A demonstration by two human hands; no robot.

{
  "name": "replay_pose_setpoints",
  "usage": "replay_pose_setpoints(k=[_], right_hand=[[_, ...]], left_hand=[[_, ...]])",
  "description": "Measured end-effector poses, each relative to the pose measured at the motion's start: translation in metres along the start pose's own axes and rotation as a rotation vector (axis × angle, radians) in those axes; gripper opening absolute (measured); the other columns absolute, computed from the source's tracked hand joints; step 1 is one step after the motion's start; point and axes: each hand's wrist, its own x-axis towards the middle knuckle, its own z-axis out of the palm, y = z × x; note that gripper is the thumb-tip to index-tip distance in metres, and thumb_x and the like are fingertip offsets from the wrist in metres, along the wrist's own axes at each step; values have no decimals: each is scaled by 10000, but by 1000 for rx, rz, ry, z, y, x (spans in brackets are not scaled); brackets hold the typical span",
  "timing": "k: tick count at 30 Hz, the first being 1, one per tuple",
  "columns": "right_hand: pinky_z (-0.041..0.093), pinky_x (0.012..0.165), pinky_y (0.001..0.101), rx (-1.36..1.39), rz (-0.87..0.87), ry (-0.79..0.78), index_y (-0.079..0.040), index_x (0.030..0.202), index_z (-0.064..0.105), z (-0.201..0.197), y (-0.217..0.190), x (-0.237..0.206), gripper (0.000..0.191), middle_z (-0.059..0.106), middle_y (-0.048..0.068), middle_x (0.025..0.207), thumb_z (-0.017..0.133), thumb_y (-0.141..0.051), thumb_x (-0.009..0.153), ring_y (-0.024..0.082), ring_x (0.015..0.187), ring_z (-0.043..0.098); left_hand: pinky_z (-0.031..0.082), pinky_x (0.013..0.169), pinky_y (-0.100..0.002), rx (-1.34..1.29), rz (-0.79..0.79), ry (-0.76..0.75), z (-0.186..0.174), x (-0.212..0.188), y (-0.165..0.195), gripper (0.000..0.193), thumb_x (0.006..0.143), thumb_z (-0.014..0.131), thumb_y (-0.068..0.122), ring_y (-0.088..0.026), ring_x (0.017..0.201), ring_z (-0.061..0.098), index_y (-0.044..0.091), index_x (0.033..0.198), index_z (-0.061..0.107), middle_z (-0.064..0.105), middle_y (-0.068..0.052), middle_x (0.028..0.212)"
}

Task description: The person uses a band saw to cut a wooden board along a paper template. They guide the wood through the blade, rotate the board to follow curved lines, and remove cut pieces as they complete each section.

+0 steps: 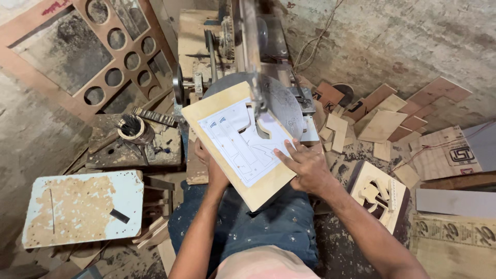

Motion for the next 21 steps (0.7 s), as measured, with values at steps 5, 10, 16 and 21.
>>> replay_pose_setpoints(k=[5, 10, 16, 21], right_hand=[[562, 1000, 442, 12, 6, 13, -228, 1415, 615, -5, 8, 7, 982, 628, 188, 1397, 737, -72, 454, 335, 1257, 645], [568, 972, 444, -23, -5, -28, -219, 1426, 602, 2, 20, 9, 994, 622, 204, 1404, 776, -96, 455, 375, 1272, 626], [601, 871, 427, -111, 102, -231, -302, 1521, 636, 25, 28, 7, 846, 709, 99, 1081, 785, -94, 715, 313, 1089, 699], [580, 1023, 445, -107, 19, 11, -193, 1392, 694, 27, 23, 13, 782, 682, 192, 1418, 818, -140, 622, 386, 1291, 663]], left_hand=[[232, 1114, -593, 239, 280, 2, -33, -9, 4, 434, 704, 832, 195, -464, 1371, 263, 114, 1116, 724, 482, -301, 1435], [479, 1002, -401, -37, -24, -187, -93, -47, 13, 506, 818, 752, 136, -330, 1155, 640, 59, 1304, 634, 682, -202, 1212], [462, 1040, -479, 351, -240, 435, -189, -115, -83, 557, 906, 778, 163, -418, 1210, 571, -52, 1379, 579, 612, -257, 1284], [489, 936, -544, 697, -711, 691, -242, -135, -168, 574, 909, 854, 257, -465, 1095, 625, -59, 1329, 623, 674, -280, 1162]])
